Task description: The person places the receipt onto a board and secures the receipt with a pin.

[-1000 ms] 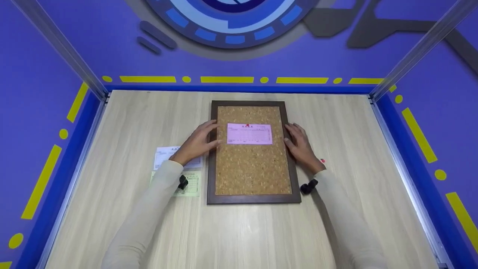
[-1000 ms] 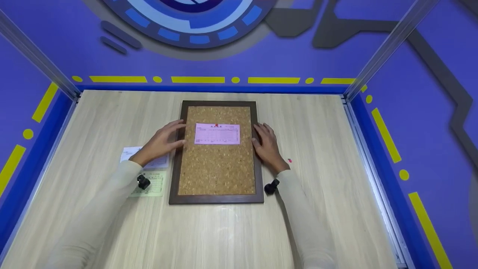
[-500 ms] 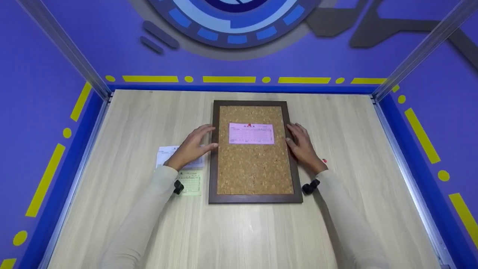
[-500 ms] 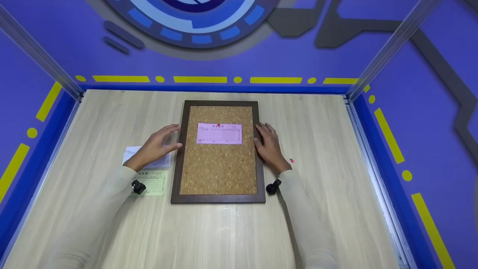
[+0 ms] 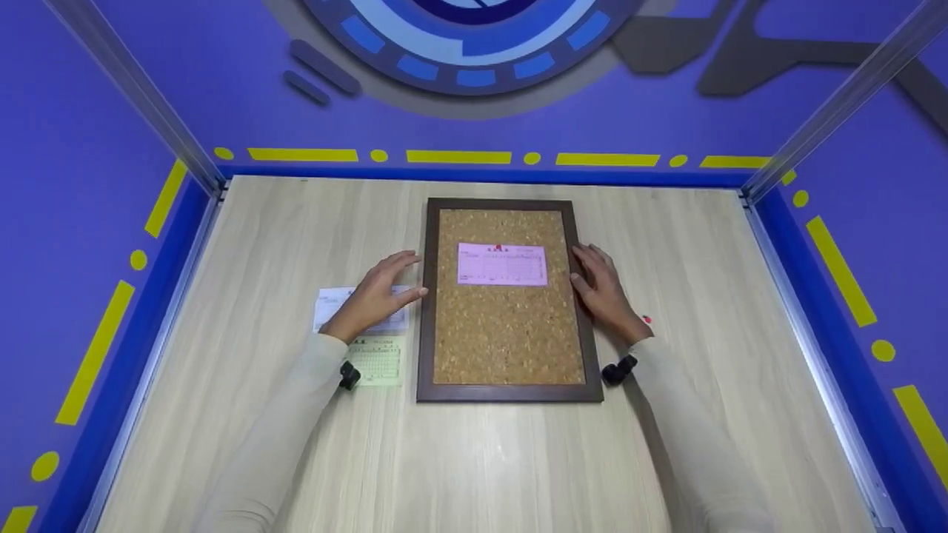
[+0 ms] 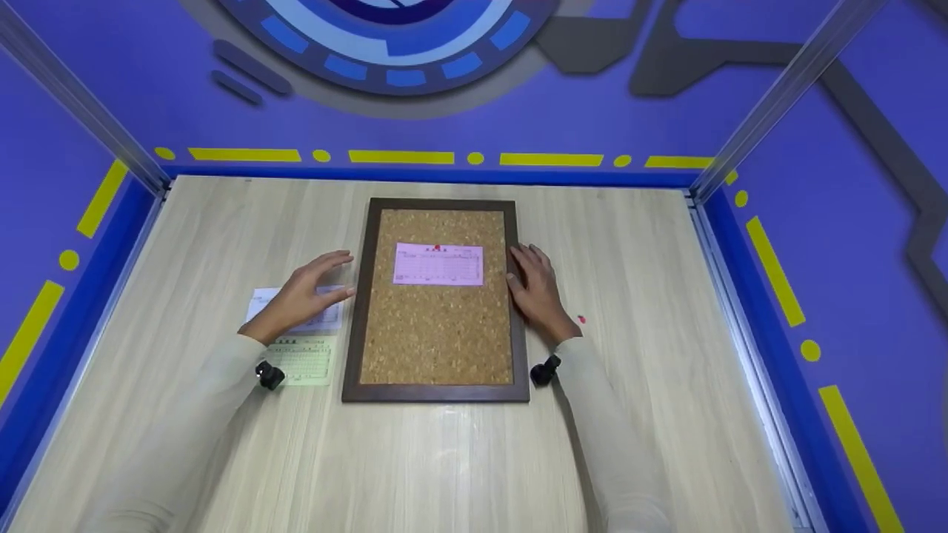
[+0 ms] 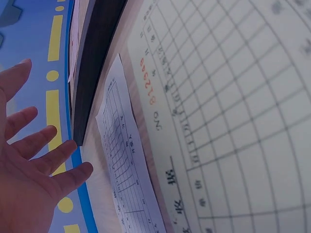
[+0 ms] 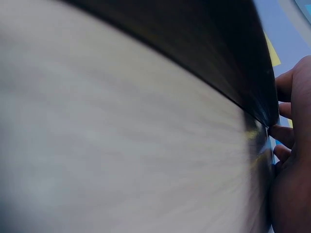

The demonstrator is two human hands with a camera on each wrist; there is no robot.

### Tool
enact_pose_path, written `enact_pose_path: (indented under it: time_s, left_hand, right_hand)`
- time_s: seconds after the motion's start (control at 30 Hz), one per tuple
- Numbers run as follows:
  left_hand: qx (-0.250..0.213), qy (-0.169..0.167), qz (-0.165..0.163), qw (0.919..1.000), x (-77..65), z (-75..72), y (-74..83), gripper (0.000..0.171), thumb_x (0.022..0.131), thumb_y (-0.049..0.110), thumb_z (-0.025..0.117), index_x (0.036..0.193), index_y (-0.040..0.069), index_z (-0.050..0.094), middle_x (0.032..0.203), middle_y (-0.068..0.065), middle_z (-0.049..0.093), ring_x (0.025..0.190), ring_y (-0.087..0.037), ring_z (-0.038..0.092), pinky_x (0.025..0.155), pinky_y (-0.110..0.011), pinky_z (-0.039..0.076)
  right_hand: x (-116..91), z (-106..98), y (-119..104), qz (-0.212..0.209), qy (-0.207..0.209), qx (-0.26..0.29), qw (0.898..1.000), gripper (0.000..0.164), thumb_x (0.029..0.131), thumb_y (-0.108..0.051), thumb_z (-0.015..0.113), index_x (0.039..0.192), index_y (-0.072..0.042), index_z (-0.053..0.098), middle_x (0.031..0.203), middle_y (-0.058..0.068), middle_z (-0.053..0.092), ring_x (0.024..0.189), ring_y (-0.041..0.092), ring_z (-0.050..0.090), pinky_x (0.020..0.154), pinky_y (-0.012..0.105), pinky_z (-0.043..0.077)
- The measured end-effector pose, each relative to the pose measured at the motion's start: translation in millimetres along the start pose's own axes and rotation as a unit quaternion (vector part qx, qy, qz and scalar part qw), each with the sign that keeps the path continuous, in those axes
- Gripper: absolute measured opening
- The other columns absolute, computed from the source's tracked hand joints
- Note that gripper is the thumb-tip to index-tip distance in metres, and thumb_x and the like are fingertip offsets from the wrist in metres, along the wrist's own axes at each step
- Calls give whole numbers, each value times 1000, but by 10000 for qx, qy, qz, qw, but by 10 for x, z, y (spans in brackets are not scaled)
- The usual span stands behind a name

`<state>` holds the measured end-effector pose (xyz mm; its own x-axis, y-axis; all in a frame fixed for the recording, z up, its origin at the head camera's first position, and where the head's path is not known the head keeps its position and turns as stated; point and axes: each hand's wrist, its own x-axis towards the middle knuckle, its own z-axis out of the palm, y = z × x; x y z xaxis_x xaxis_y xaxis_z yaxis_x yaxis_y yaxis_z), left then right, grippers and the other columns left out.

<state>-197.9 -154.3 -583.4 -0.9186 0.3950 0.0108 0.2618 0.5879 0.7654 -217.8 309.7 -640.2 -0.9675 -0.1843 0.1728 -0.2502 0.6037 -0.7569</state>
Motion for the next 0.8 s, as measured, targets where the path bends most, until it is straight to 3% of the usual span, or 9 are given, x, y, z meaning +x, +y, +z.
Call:
enact_pose_path:
  time_s: [0.17,0.8]
  left_hand:
    - [-41,41,-21,10000,-48,-23,-20,70,106,40,75,164,9,51,175,-12,40,164,-37,33,132,-57,27]
    - [-162,275,159,9994,-192,-99,-102,63,105,27,78,159,3,56,170,-19,47,160,-41,39,130,-58,30]
  right_hand:
    - [7,-14,-25,215,-124,-24,9997,55,113,-12,57,165,1,45,174,23,37,166,40,20,134,60,15]
    - [3,-11,10,148,-89,38,9998,55,112,-11,60,164,1,46,172,25,39,166,41,20,134,61,15]
